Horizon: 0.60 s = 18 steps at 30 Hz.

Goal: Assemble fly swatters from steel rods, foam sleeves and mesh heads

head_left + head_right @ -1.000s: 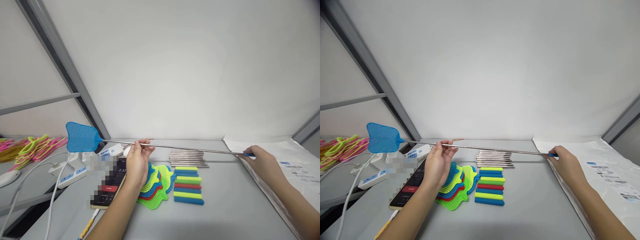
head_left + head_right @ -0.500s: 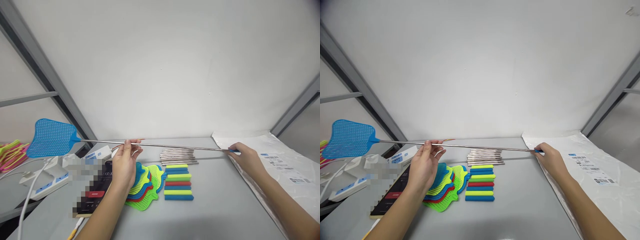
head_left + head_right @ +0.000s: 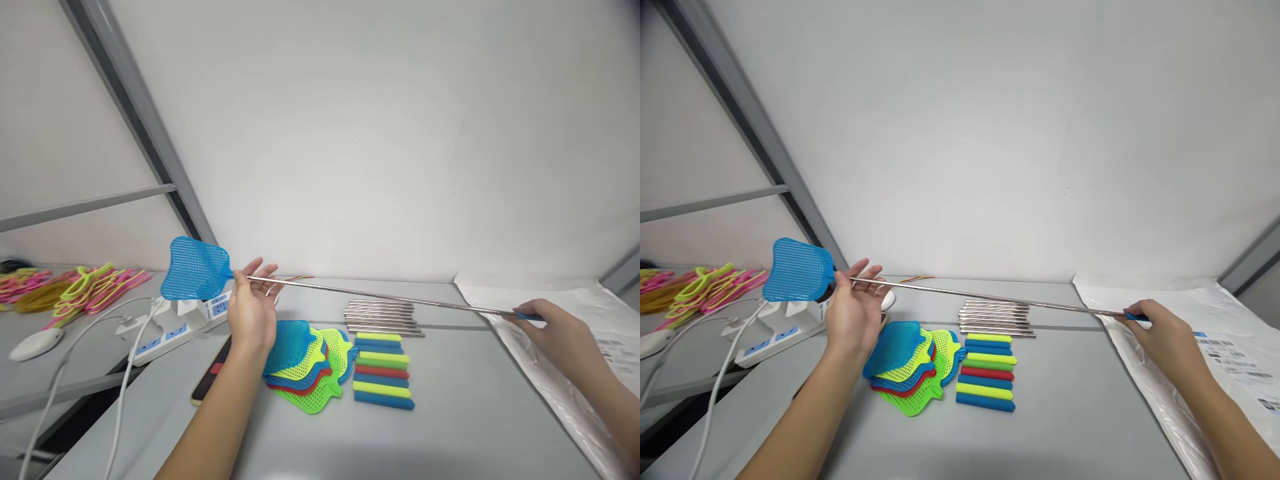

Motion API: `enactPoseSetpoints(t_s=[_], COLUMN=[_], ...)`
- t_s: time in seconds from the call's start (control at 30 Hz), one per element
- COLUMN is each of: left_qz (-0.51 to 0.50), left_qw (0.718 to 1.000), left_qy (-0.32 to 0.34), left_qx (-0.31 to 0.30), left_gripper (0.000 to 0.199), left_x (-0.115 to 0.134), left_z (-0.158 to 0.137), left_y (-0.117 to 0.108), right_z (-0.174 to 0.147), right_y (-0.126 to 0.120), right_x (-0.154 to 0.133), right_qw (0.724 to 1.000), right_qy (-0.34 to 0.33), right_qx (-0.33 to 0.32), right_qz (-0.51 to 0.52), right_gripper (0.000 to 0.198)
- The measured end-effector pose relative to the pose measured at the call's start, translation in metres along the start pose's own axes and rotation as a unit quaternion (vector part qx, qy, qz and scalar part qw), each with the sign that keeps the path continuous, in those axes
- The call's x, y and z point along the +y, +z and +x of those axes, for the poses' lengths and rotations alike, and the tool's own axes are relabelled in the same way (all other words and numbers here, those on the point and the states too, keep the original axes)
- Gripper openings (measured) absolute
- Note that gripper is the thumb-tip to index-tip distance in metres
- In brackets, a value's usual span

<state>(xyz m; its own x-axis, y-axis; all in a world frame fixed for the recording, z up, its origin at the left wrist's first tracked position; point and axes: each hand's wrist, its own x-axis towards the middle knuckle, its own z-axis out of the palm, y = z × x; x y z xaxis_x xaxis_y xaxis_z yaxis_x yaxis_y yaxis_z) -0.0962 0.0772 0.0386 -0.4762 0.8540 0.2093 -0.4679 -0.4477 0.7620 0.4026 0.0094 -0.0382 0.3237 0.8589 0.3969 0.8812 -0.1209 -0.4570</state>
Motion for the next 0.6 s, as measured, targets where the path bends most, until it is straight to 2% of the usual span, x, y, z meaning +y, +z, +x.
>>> enactPoseSetpoints(t_s=[0.1,0.23,0.43,0.6], left_qz=[-0.016,-0.020,-0.006,0.023], left_qw=[0.999,0.999,1.000,0.999], left_qy=[0.009,0.006,0.015,-0.004], left_qx=[0.030,0.036,0.022,-0.029], left_gripper=[0.036,0.035,0.036,0.034], left_x=[0.003,0.000,-0.004,-0.010], left_z=[0.011,0.011,0.009,-0.003], left_y=[-0.006,-0.006,-0.006,-0.001], right_z=[0.001,-0.002,-0.002,-0.001], right_y=[0.002,0.003,0.000,0.001], right_x=[0.003,-0.004,-0.004,-0.005], right_qw=[1.000,1.000,1.000,1.000], right_qy=[-0.007,0.004,0.009,0.001], right_qx=[-0.001,-0.012,-0.005,0.002], right_qz=[-0.002,0.005,0.004,-0.012], right_gripper=[0.021,0.019,0.019,0.018])
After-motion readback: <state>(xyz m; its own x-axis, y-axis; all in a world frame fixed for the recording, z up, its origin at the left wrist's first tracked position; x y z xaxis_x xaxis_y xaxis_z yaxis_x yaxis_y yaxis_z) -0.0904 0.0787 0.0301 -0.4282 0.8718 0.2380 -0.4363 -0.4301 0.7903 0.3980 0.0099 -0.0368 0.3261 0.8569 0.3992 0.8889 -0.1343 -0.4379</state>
